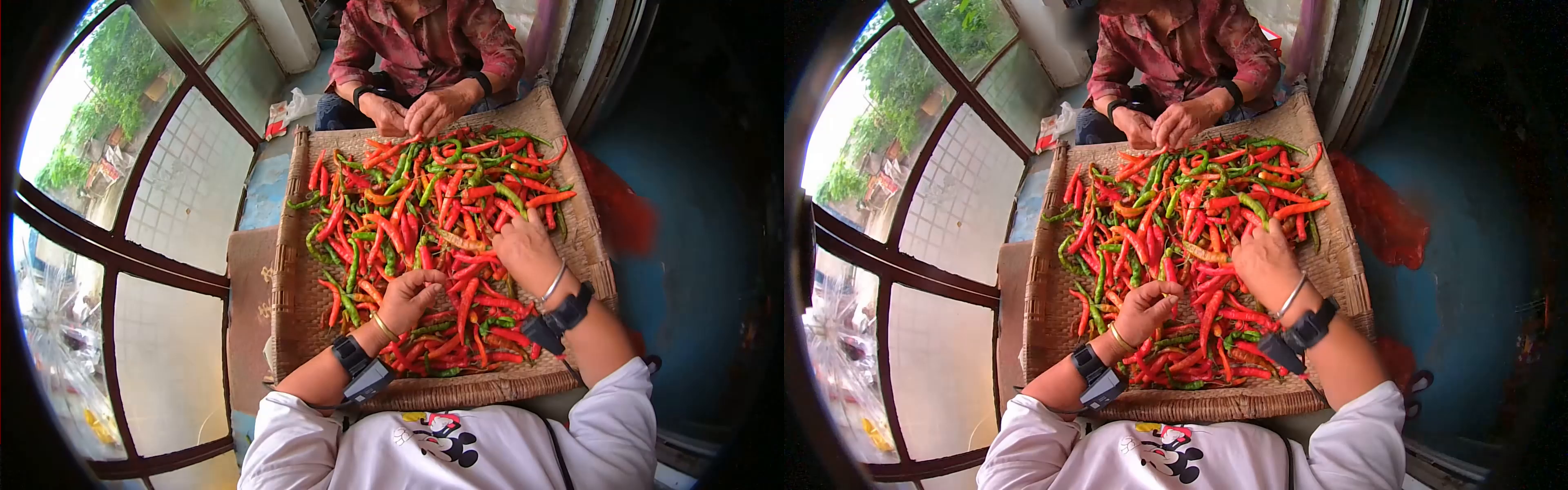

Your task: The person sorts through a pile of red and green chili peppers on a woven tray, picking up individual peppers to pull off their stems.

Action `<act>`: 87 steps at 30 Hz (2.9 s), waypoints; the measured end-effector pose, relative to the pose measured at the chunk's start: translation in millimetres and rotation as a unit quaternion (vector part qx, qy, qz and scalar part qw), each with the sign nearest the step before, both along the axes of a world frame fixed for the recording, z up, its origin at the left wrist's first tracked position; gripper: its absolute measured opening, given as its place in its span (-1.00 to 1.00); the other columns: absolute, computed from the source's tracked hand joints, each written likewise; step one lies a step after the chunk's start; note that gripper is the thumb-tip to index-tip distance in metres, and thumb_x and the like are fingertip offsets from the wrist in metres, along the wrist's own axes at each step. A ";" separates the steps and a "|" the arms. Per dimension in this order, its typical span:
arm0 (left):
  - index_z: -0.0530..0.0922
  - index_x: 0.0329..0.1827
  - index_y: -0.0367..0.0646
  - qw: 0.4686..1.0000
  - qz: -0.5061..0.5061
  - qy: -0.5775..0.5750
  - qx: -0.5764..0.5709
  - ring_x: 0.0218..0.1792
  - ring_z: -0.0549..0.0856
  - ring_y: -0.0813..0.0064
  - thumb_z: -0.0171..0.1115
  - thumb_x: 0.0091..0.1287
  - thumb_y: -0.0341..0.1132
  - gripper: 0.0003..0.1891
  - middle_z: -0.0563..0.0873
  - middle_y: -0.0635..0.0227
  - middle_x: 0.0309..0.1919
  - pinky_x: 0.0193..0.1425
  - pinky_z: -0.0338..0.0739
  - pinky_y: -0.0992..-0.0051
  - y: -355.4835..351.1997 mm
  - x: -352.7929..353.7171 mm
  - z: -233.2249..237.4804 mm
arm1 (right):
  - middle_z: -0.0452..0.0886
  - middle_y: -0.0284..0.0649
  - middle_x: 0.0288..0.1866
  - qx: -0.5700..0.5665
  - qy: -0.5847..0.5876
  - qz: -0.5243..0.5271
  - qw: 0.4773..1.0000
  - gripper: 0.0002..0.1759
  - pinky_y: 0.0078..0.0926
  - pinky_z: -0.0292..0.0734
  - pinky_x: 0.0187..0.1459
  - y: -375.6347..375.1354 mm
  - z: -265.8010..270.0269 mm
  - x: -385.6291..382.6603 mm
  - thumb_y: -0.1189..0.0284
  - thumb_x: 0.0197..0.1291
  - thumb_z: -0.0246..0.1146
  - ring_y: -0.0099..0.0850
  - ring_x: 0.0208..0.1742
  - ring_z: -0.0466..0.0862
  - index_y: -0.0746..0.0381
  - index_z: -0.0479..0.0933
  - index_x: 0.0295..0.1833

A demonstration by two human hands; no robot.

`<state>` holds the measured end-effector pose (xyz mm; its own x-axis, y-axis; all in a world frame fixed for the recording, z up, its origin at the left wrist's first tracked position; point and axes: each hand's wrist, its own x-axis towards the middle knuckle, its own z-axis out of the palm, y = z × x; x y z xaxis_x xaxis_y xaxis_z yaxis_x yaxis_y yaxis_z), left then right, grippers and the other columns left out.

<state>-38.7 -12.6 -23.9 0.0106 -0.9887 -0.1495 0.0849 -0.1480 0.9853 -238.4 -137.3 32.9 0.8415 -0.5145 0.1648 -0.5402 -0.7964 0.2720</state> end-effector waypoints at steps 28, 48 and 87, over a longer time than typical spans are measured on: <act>0.58 -0.22 -0.17 0.972 -0.144 0.150 0.109 -0.43 0.58 0.71 0.01 0.25 -0.49 -0.83 0.65 0.45 -0.41 -0.36 0.42 0.71 14.0 -18.4 16.4 | 0.57 -0.26 -0.53 0.522 -0.319 0.116 0.783 -0.94 -0.47 0.47 -0.43 69.8 15.9 33.6 0.50 0.03 0.20 -0.43 -0.49 0.59 0.25 0.51 -0.34; 0.51 -0.12 -0.31 0.986 0.152 -0.029 0.061 -0.60 0.44 0.75 0.12 0.30 -0.34 -0.79 0.52 0.50 -0.55 -0.54 0.34 0.70 -26.1 62.3 4.9 | 0.41 -0.25 -0.35 0.270 -0.170 0.044 0.947 -0.74 -0.34 0.43 -0.15 36.3 -40.6 30.5 0.41 -0.08 0.29 -0.28 -0.12 0.44 0.15 0.51 -0.19; 0.49 -0.01 -0.23 0.981 0.193 0.025 -0.020 -0.42 0.51 0.72 0.12 0.28 -0.44 -0.77 0.58 0.50 -0.33 -0.36 0.44 0.69 -19.6 40.3 8.4 | 0.53 -0.14 -0.46 0.085 -0.297 -0.088 0.947 -0.91 -0.27 0.48 -0.43 -26.2 -11.9 -10.8 0.45 0.02 0.19 -0.13 -0.42 0.57 0.18 0.43 -0.34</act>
<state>1.6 -32.2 -15.4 0.3793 -0.9173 -0.1211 0.1760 -0.0570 0.9827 -249.1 -163.5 21.0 0.5258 -0.6991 0.4845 -0.6855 -0.6856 -0.2453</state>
